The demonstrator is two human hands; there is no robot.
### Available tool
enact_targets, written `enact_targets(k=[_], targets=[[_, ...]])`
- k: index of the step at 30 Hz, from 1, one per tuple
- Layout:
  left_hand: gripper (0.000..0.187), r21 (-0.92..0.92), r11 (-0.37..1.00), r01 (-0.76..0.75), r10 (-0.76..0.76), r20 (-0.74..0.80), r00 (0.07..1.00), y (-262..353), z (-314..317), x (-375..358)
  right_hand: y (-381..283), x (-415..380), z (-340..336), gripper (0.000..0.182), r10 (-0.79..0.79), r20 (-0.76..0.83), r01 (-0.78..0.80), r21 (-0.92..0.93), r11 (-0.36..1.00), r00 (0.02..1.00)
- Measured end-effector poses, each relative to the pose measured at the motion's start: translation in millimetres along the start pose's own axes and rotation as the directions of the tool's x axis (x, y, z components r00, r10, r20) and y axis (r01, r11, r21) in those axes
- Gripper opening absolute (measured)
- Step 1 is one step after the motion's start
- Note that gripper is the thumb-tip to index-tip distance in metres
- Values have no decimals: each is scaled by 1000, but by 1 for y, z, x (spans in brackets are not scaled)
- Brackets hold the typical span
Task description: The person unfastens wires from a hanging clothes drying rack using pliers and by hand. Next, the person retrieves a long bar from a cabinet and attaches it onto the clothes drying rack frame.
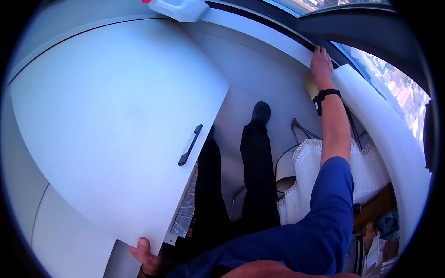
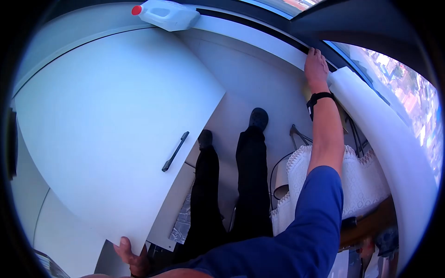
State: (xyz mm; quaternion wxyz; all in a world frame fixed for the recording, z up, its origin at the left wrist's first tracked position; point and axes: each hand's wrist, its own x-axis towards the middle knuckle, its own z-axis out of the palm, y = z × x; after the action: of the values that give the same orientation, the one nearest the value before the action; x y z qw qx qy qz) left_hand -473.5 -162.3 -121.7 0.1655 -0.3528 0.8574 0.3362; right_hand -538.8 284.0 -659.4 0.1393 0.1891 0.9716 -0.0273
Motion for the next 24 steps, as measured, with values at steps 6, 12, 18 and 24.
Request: enact_targets(k=[6,12,18,24], targets=[[67,-13,1000,10,-10,-17,1000,8,11,1,15,16,1,20,18,175,22,-225,974,984],[71,-15,1000,27,-27,-6,1000,8,8,-1,55,17,6,20,30,253,38,-258,965,967],[70,-35,998,56,-57,-14,998,15,13,-3,78,-10,-16,17,36,146,-11,-169,986,989],[61,-237,971,-31,48,67,997,10,9,-2,65,-38,-43,15,31,86,-22,-103,994,996]])
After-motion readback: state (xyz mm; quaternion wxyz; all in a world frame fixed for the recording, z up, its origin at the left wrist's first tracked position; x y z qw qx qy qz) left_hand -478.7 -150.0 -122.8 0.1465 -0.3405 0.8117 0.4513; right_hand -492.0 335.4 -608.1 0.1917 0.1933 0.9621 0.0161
